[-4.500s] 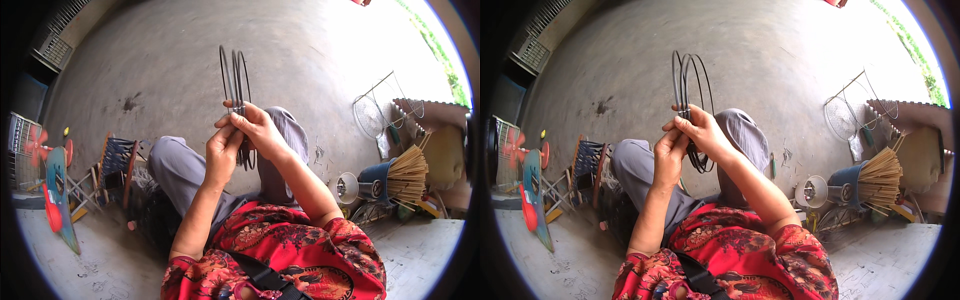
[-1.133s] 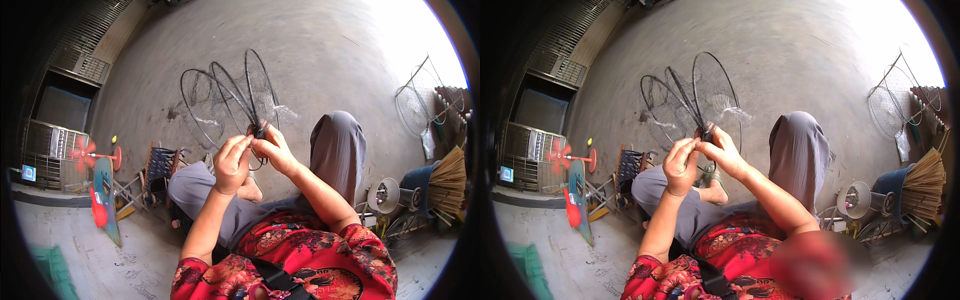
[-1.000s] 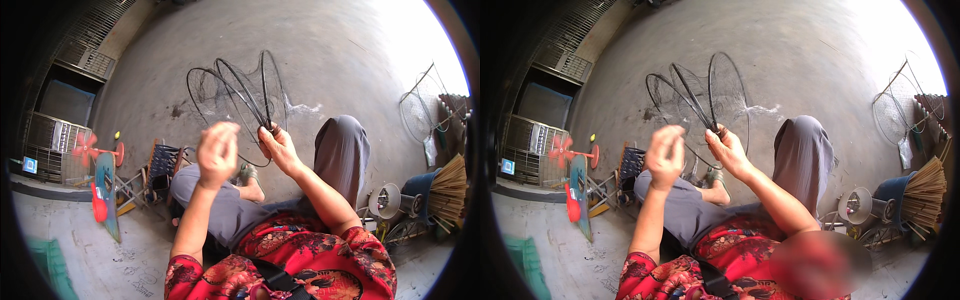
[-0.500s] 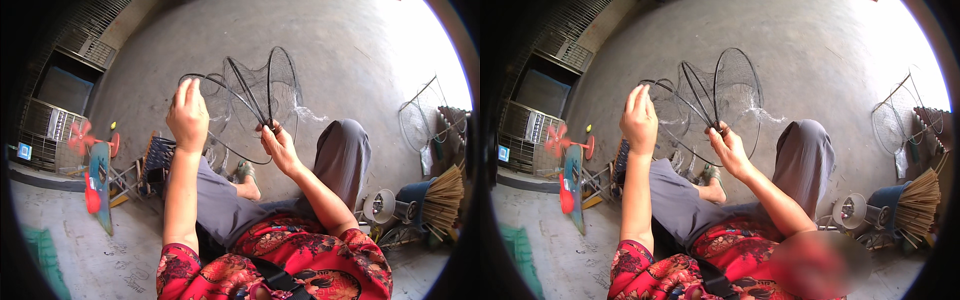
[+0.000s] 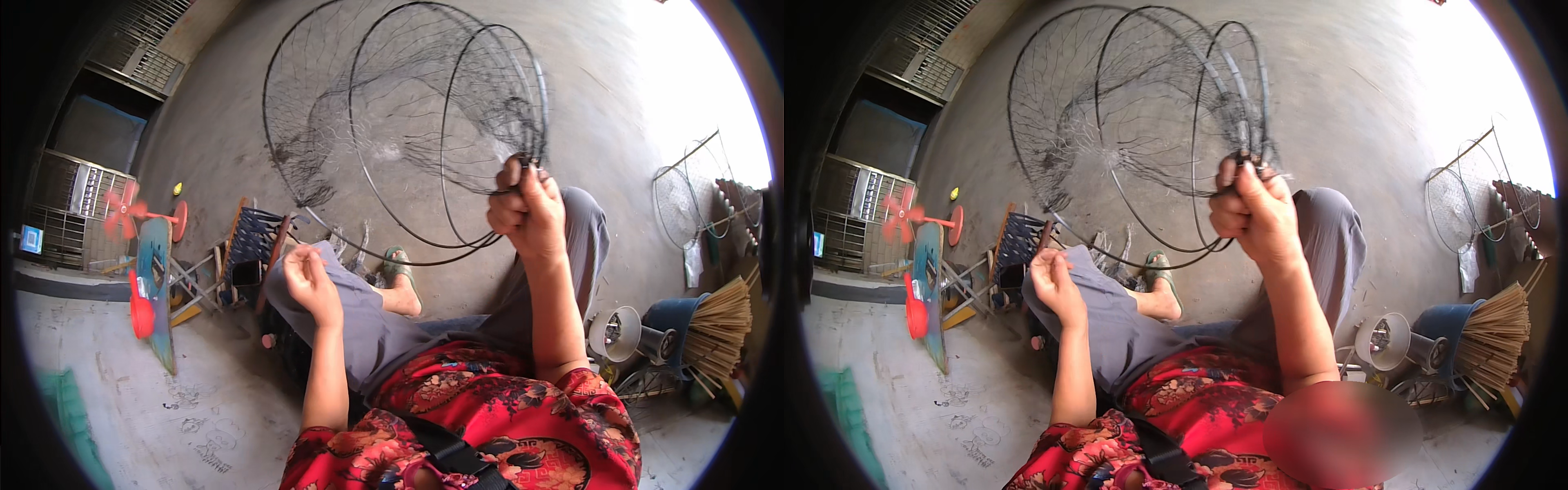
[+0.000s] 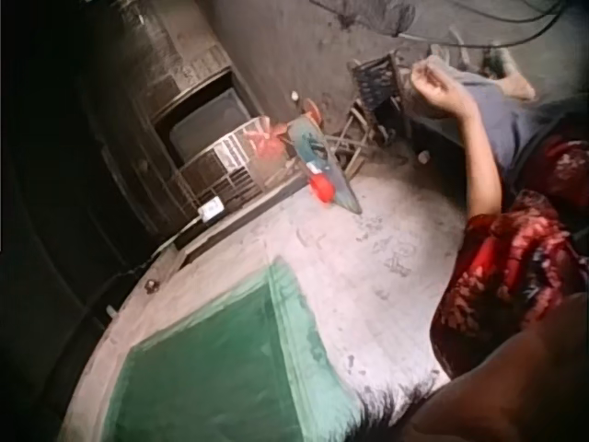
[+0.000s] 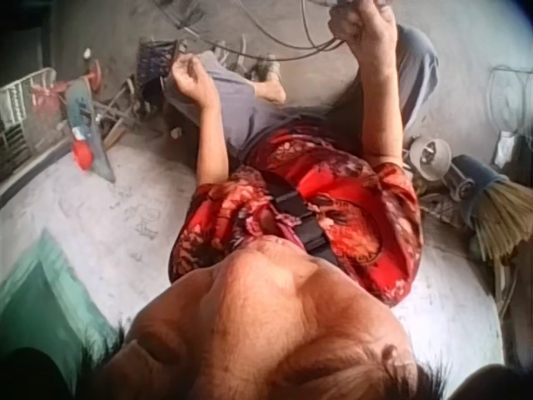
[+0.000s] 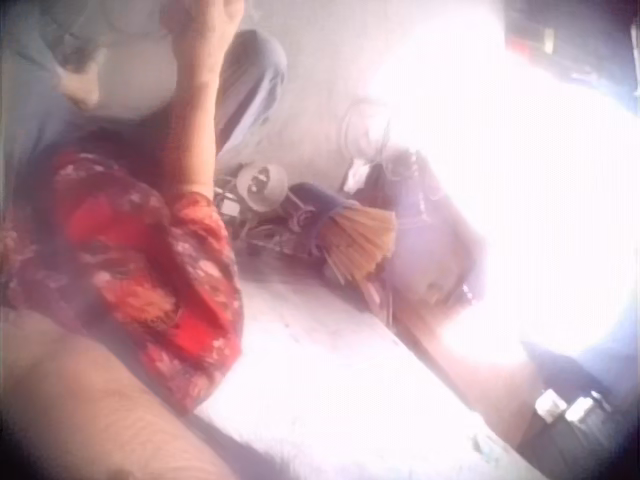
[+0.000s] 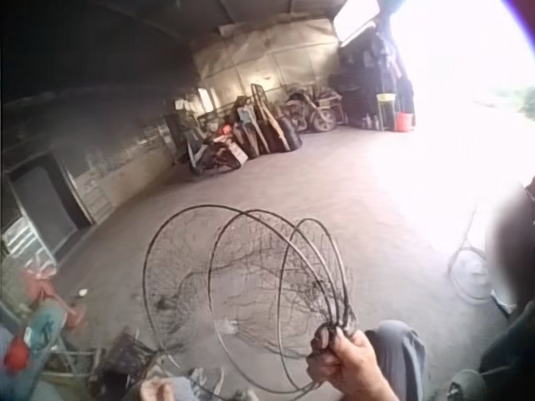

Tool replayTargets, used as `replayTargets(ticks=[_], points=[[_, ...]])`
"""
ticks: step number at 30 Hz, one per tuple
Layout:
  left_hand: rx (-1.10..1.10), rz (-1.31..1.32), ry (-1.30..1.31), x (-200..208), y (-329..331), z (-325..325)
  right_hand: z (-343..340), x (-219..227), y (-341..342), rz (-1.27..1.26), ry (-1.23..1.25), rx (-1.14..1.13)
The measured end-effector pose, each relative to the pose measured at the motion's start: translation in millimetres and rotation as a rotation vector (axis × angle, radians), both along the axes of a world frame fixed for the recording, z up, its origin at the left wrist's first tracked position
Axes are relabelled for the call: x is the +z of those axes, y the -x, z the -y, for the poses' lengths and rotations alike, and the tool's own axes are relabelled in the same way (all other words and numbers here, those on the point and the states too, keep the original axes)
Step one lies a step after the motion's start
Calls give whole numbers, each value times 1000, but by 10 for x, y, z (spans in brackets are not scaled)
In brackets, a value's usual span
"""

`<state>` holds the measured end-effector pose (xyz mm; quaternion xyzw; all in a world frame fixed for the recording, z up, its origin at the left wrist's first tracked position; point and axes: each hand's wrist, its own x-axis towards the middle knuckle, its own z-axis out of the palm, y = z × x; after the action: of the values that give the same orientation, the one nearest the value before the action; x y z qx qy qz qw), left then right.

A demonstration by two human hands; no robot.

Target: The person sits on the floor and works on a circular fishing net using a green netting needle to adjust the mesh. They then clear small splinters from the concrete floor by hand and thread a thin bamboo strip through the wire rings and netting.

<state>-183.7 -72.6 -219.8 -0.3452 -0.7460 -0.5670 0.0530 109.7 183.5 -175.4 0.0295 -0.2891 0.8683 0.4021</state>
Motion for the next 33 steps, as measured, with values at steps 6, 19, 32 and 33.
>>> replayTargets(ticks=[6, 19, 32, 33], points=[[-279, 269, -113, -47, 1140, -485, -24, 126, -173, -232, 72, 187], [-195, 217, -378, 305, 1168, -983, 215, 221, -329, -339, 182, 345], [-788, 759, 46, 827, -1443, -1014, 574, -495, 778, 278, -152, -587], [-877, 798, 81, 872, -1401, -974, 557, -430, 722, 254, -147, -576]])
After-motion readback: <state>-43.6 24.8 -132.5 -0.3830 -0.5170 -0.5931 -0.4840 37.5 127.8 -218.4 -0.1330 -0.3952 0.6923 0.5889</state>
